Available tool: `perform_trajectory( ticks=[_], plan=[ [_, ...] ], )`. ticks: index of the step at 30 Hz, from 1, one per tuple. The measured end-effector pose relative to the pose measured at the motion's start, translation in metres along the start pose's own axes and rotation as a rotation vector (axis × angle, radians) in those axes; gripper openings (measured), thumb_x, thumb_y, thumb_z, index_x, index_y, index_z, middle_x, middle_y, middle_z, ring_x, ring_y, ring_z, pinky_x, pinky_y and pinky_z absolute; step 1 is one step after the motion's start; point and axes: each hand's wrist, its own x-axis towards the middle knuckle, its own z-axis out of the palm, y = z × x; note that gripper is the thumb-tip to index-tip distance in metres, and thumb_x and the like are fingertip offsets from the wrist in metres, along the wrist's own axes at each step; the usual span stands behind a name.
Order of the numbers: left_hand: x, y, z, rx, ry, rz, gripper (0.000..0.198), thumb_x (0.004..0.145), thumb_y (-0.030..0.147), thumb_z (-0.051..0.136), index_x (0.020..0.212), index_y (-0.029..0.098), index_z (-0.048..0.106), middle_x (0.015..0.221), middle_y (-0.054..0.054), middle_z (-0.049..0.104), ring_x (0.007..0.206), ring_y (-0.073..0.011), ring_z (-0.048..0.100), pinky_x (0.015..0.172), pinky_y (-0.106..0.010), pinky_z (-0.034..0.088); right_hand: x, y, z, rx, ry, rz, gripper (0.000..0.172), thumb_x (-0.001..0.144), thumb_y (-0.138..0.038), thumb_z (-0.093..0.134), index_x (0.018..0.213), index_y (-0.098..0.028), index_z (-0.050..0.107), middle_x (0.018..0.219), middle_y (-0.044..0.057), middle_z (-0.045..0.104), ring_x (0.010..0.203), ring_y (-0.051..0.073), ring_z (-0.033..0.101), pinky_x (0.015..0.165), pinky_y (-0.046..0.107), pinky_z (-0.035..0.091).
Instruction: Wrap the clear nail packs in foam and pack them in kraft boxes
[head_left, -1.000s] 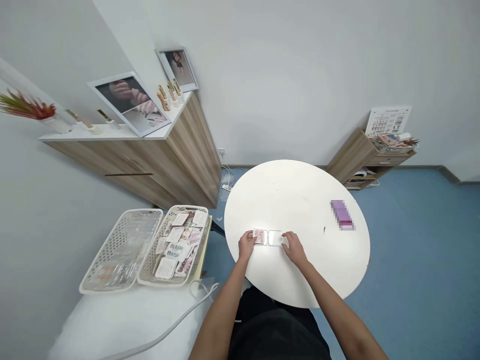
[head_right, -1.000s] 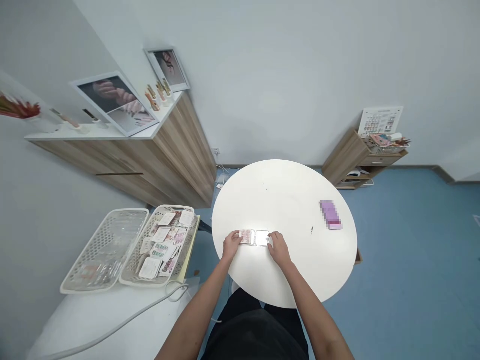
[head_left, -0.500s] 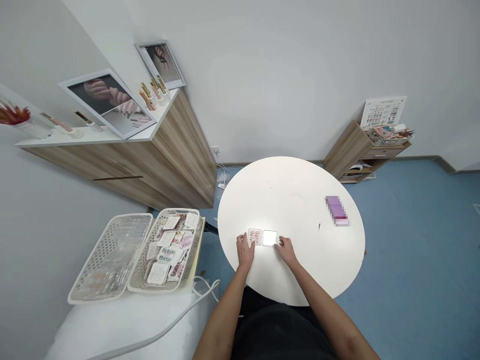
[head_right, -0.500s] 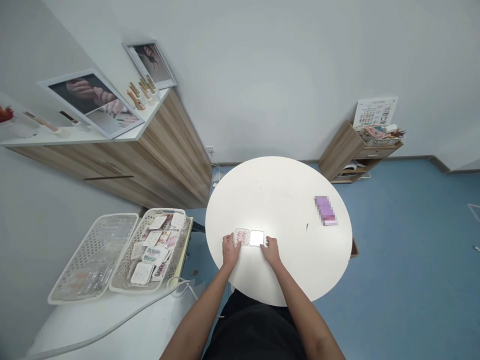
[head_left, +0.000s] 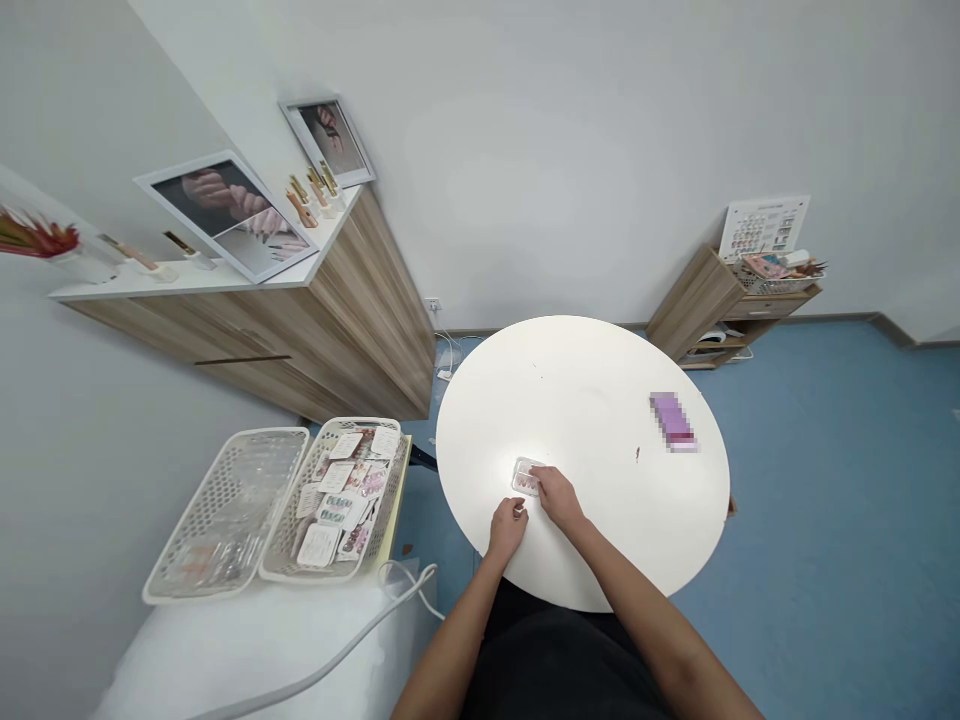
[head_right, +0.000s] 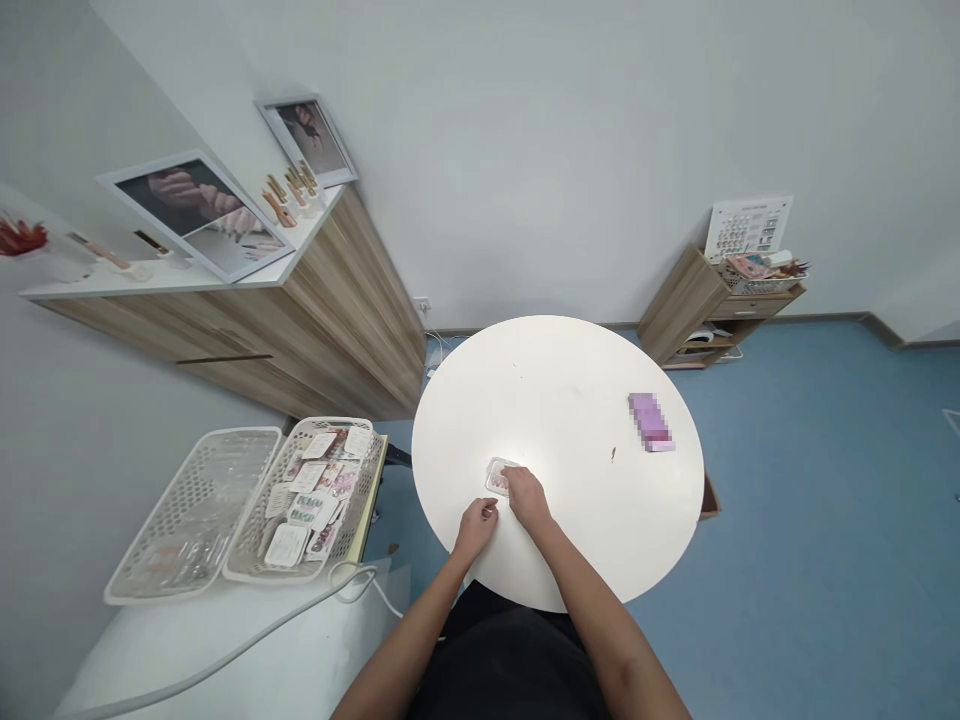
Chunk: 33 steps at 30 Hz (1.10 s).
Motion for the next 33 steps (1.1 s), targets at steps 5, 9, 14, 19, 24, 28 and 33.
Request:
perform_trajectory(
  ticks=[5,9,14,19,24,28,33],
  plan=[
    [-0.002,0.003,-0.022,0.307,0.098,0.292,0.046,0.085,0.014,0.041,0.13,0.017,0.052,0.13,-0.014,0.054,0.122,-0.0258,0.051,0.103,-0.043,0.042,-0.021,0.007,0.014,-0.199,-0.081,-0.187,0.05,0.083,0.002,0.039,0.124,-0.018,0.06,0.128,0.01,0.063,0.119,0.023,0.056,0.098,0.04,0.046],
    [0.002,0.004,-0.027,0.556,-0.085,0.474,0.063,0.085,0.012,0.04,0.147,0.022,0.033,0.155,-0.009,0.033,0.144,-0.0263,0.026,0.116,-0.05,0.023,-0.037,0.01,0.026,-0.309,-0.108,-0.2,0.058,0.085,-0.004,0.04,0.141,-0.015,0.047,0.146,0.013,0.047,0.136,0.028,0.041,0.111,0.049,0.033],
    [0.0,-0.007,-0.018,0.7,-0.13,0.493,0.071,0.084,0.011,0.037,0.152,0.022,0.021,0.159,-0.007,0.025,0.147,-0.0258,0.017,0.118,-0.057,0.011,-0.05,0.007,0.037,-0.38,-0.125,-0.185,0.065,0.087,-0.01,0.039,0.15,-0.012,0.028,0.155,0.013,0.031,0.144,0.029,0.025,0.115,0.052,0.025],
    [0.005,-0.01,-0.011,0.706,-0.152,0.453,0.076,0.082,0.01,0.038,0.154,0.022,0.017,0.16,-0.008,0.02,0.147,-0.0258,0.017,0.118,-0.056,0.014,-0.046,0.011,0.04,-0.407,-0.129,-0.192,0.069,0.086,-0.012,0.04,0.153,-0.013,0.021,0.157,0.012,0.025,0.146,0.029,0.021,0.117,0.053,0.022],
    [0.036,0.017,0.002,0.67,-0.192,0.383,0.078,0.078,0.009,0.04,0.153,0.02,0.02,0.16,-0.009,0.018,0.147,-0.0283,0.017,0.116,-0.055,0.018,-0.017,0.031,0.022,-0.414,-0.178,-0.147,0.063,0.088,-0.018,0.04,0.15,-0.014,0.031,0.155,0.013,0.03,0.145,0.029,0.024,0.117,0.055,0.02],
    [0.06,0.046,0.024,0.581,-0.135,0.333,0.072,0.078,0.01,0.042,0.149,0.017,0.03,0.159,-0.013,0.018,0.146,-0.03,0.02,0.116,-0.055,0.021,0.017,0.061,-0.001,-0.407,-0.237,-0.133,0.063,0.086,-0.018,0.042,0.148,-0.013,0.035,0.155,0.014,0.031,0.144,0.03,0.026,0.116,0.055,0.021],
    [0.066,0.056,0.048,0.364,0.054,0.319,0.048,0.082,0.013,0.044,0.128,0.023,0.055,0.149,-0.011,0.044,0.141,-0.0261,0.035,0.116,-0.052,0.027,0.05,0.104,-0.022,-0.421,-0.28,-0.201,0.068,0.081,-0.012,0.041,0.149,-0.013,0.033,0.155,0.015,0.031,0.143,0.03,0.028,0.114,0.056,0.023]
  ],
)
